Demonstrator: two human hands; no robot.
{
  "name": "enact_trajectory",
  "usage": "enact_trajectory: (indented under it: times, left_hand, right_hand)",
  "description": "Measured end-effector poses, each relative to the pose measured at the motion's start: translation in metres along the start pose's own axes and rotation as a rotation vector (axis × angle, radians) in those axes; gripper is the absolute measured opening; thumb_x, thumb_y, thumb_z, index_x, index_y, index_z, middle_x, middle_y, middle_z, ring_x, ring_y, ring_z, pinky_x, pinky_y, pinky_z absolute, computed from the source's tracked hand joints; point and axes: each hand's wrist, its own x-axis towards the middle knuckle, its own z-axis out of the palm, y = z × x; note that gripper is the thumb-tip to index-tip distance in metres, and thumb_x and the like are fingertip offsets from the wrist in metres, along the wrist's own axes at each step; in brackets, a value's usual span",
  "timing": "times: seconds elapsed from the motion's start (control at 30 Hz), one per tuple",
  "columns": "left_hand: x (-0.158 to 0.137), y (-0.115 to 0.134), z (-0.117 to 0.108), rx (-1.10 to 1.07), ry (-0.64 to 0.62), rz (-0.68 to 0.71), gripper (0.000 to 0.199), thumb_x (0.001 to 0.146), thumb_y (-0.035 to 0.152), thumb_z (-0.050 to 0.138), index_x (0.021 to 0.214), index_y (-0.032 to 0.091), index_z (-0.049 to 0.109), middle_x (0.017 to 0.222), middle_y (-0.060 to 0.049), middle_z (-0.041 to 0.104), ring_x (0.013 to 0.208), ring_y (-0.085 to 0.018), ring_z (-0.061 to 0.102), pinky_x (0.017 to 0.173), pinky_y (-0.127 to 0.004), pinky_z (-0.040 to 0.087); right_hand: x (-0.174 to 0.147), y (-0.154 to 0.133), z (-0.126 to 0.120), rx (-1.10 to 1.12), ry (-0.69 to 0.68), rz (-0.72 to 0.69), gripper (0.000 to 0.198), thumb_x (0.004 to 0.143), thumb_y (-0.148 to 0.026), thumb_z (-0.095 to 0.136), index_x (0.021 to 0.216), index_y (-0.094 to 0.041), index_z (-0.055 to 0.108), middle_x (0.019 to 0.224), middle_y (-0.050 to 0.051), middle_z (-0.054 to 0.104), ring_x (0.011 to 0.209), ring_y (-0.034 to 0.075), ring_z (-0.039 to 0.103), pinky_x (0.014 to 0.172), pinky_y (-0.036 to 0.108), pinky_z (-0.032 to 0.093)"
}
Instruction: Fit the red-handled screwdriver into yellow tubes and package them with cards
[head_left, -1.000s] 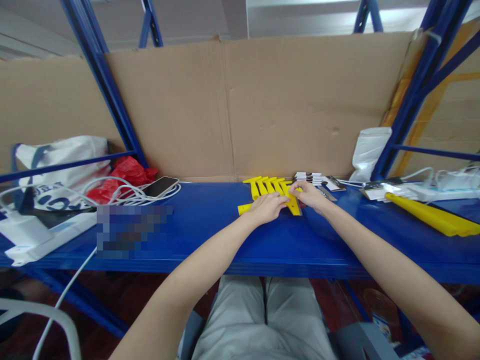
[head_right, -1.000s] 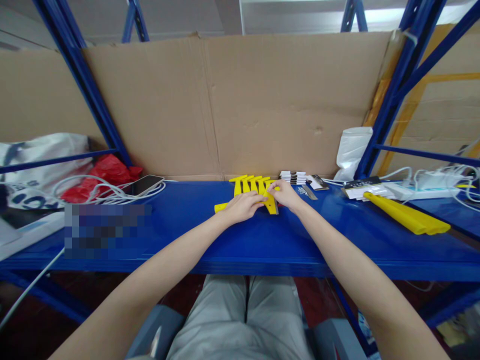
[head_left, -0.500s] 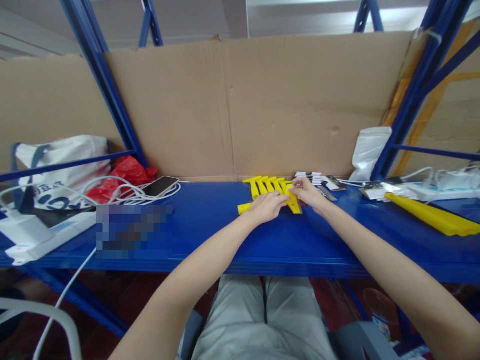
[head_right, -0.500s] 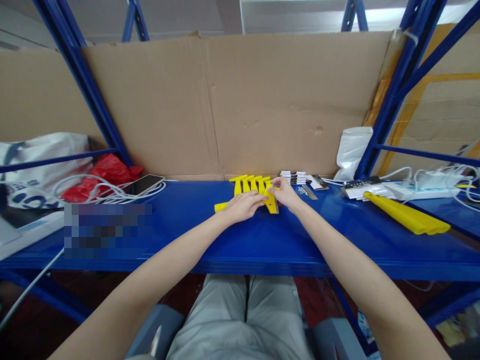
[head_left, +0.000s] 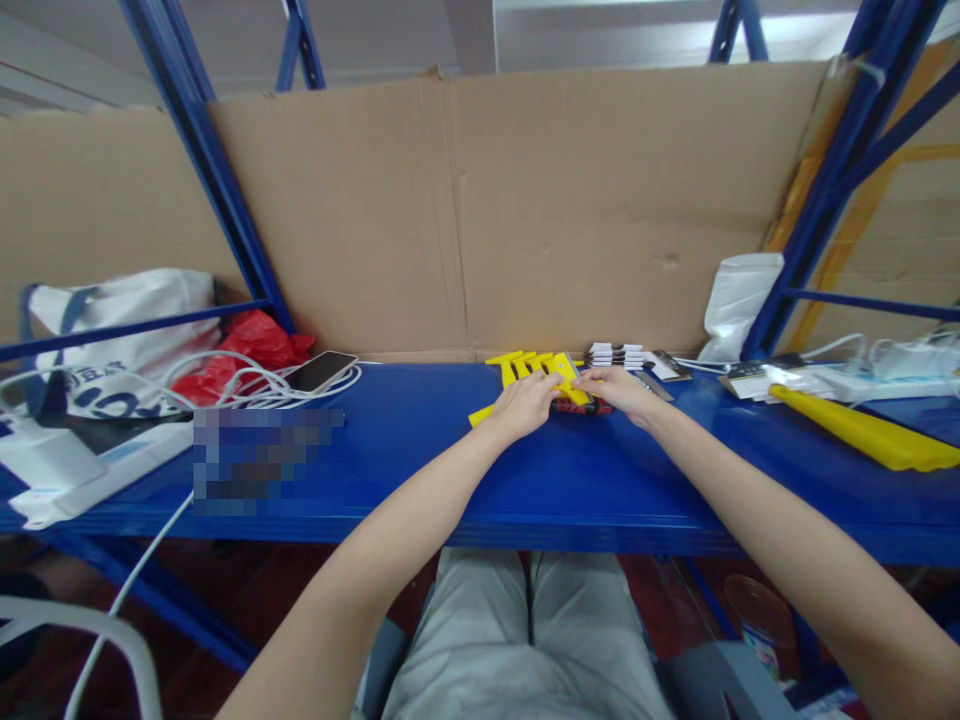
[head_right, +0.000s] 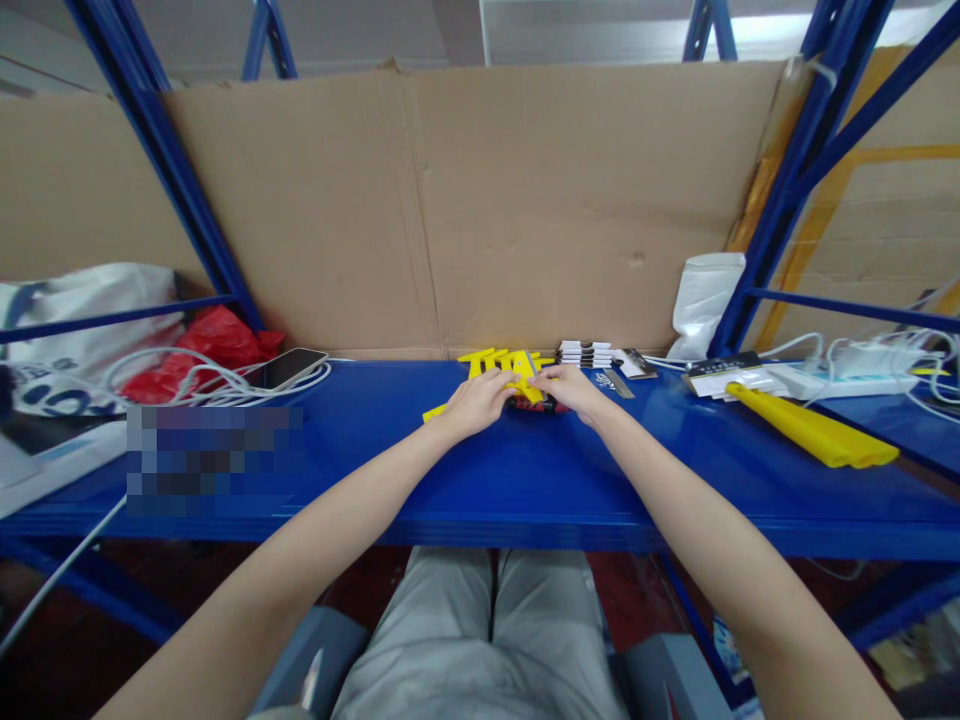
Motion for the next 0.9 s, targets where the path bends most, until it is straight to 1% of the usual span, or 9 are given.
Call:
enact_trajectory:
  times: [0.13, 0.23, 0.33, 0.43, 0.57, 0.73, 0.8, 0.9]
  left_hand:
    - [0.001, 0.004, 0.0, -0.015, 0.01, -0.028, 0.035, 0.092, 0.027, 0.036, 0.125, 0.02, 0.046, 0.123, -0.011, 0.056, 0.108, -0.023, 0.055, 0.087, -0.038, 0.048]
    - [0.001, 0.007, 0.0, -0.017, 0.013, -0.049, 0.046, 0.092, 0.027, 0.034, 0.137, 0.019, 0.033, 0.127, -0.012, 0.055, 0.109, -0.024, 0.055, 0.088, -0.039, 0.047]
    - [0.001, 0.008, -0.001, 0.007, -0.004, -0.079, 0.051, 0.093, 0.03, 0.031, 0.142, 0.018, 0.024, 0.126, -0.014, 0.056, 0.108, -0.026, 0.057, 0.087, -0.04, 0.047]
    - [0.001, 0.006, -0.001, 0.049, -0.042, -0.074, 0.054, 0.092, 0.032, 0.035, 0.143, 0.02, 0.024, 0.126, -0.014, 0.056, 0.108, -0.026, 0.057, 0.086, -0.039, 0.047]
    - [0.001, 0.002, -0.001, 0.098, -0.086, -0.07, 0.057, 0.09, 0.023, 0.036, 0.145, 0.022, 0.019, 0.124, -0.014, 0.058, 0.104, -0.026, 0.06, 0.083, -0.037, 0.047]
    - [0.001, -0.002, -0.002, 0.128, -0.1, -0.063, 0.06, 0.088, 0.018, 0.037, 0.146, 0.022, 0.02, 0.121, -0.014, 0.059, 0.102, -0.025, 0.061, 0.084, -0.037, 0.046]
    - [0.001, -0.001, -0.002, 0.14, -0.103, -0.07, 0.06, 0.088, 0.017, 0.038, 0.146, 0.021, 0.02, 0.12, -0.014, 0.06, 0.103, -0.025, 0.061, 0.084, -0.037, 0.046]
    - [0.001, 0.0, -0.003, 0.142, -0.104, -0.078, 0.059, 0.088, 0.018, 0.038, 0.145, 0.019, 0.023, 0.119, -0.014, 0.061, 0.104, -0.026, 0.06, 0.087, -0.038, 0.045]
  right_hand:
    - [0.001, 0.0, -0.001, 0.042, 0.02, -0.022, 0.02, 0.064, -0.036, 0.064, 0.061, -0.016, 0.064, 0.065, 0.0, 0.062, 0.064, 0.012, 0.053, 0.065, 0.026, 0.042]
    - [0.0, -0.004, 0.001, 0.066, 0.041, -0.025, 0.017, 0.064, -0.033, 0.064, 0.058, -0.016, 0.062, 0.066, 0.0, 0.062, 0.063, 0.012, 0.052, 0.066, 0.025, 0.042]
    - [-0.003, -0.009, 0.003, 0.092, 0.057, -0.018, 0.015, 0.063, -0.029, 0.063, 0.056, -0.016, 0.061, 0.068, 0.0, 0.061, 0.063, 0.011, 0.052, 0.067, 0.025, 0.041]
    - [-0.005, -0.01, 0.005, 0.094, 0.073, -0.026, 0.015, 0.062, -0.029, 0.063, 0.055, -0.016, 0.06, 0.07, 0.0, 0.061, 0.067, 0.012, 0.052, 0.069, 0.025, 0.041]
    - [-0.006, -0.01, 0.005, 0.069, 0.059, -0.047, 0.018, 0.063, -0.032, 0.064, 0.054, -0.016, 0.06, 0.07, 0.0, 0.06, 0.068, 0.012, 0.052, 0.069, 0.025, 0.04]
    - [-0.007, -0.012, 0.007, 0.042, 0.059, -0.073, 0.022, 0.064, -0.034, 0.064, 0.052, -0.016, 0.06, 0.072, 0.001, 0.061, 0.07, 0.012, 0.053, 0.072, 0.026, 0.041]
    - [-0.007, -0.013, 0.008, 0.042, 0.062, -0.068, 0.021, 0.066, -0.034, 0.064, 0.057, -0.016, 0.062, 0.075, 0.002, 0.064, 0.073, 0.013, 0.056, 0.076, 0.027, 0.042]
    - [-0.003, -0.011, 0.004, 0.024, 0.071, -0.075, 0.018, 0.07, -0.032, 0.06, 0.069, -0.016, 0.068, 0.086, 0.004, 0.068, 0.081, 0.016, 0.059, 0.081, 0.029, 0.043]
